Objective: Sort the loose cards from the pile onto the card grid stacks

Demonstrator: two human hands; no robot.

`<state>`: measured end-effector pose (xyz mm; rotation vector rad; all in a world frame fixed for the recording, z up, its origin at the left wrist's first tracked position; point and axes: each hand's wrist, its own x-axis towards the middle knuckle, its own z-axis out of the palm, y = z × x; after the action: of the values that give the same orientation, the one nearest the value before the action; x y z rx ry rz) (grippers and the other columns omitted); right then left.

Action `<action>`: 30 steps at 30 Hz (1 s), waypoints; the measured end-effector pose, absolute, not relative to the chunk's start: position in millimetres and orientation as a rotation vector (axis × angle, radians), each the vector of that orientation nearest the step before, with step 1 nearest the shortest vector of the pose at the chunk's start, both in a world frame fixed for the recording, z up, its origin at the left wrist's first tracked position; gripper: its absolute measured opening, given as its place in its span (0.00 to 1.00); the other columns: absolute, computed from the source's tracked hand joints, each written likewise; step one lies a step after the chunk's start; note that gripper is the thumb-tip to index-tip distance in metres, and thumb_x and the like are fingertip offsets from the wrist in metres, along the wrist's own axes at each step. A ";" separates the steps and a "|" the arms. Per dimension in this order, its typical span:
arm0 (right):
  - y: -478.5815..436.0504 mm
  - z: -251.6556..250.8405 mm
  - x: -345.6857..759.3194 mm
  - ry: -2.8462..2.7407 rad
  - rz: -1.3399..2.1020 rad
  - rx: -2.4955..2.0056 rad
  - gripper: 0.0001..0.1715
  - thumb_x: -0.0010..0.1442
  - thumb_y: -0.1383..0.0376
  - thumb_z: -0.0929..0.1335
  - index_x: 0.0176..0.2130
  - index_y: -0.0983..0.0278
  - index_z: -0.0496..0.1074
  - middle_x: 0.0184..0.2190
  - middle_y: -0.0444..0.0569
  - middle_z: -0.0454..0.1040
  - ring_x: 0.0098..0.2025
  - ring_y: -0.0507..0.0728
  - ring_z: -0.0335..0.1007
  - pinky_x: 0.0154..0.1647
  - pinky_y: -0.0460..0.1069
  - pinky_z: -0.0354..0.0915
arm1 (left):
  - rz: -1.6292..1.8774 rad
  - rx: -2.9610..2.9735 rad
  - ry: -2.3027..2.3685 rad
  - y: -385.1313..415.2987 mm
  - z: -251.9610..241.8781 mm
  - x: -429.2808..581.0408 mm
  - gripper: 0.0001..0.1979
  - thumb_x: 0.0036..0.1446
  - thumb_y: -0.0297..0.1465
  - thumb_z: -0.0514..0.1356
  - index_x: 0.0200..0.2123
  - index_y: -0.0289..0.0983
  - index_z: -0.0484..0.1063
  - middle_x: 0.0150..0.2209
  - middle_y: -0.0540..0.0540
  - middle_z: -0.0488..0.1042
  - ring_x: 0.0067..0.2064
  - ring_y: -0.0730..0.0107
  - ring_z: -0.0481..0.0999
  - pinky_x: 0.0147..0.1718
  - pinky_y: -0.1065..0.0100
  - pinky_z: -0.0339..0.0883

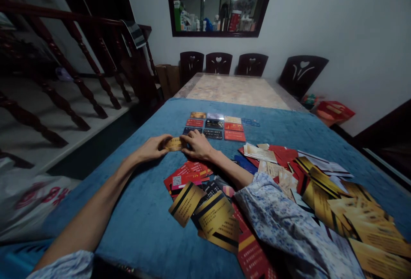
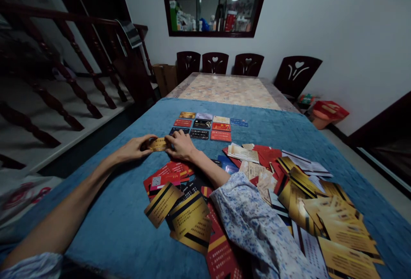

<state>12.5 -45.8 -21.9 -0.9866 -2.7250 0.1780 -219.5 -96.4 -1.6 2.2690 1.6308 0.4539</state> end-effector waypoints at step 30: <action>-44.5 -6.1 12.2 -2.742 0.139 -1.035 0.31 0.65 0.50 0.68 0.59 0.65 0.69 0.55 0.60 0.68 0.56 0.65 0.61 0.50 0.57 0.64 | 0.404 2.321 1.532 -74.6 3.4 -235.0 0.27 0.51 0.39 0.64 0.54 0.36 0.72 0.49 0.41 0.71 0.49 0.57 0.72 0.52 0.59 0.66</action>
<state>12.2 -44.5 -6.1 -1.0346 -2.7423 0.1386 -235.0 -74.6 3.4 2.3209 1.5321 0.4045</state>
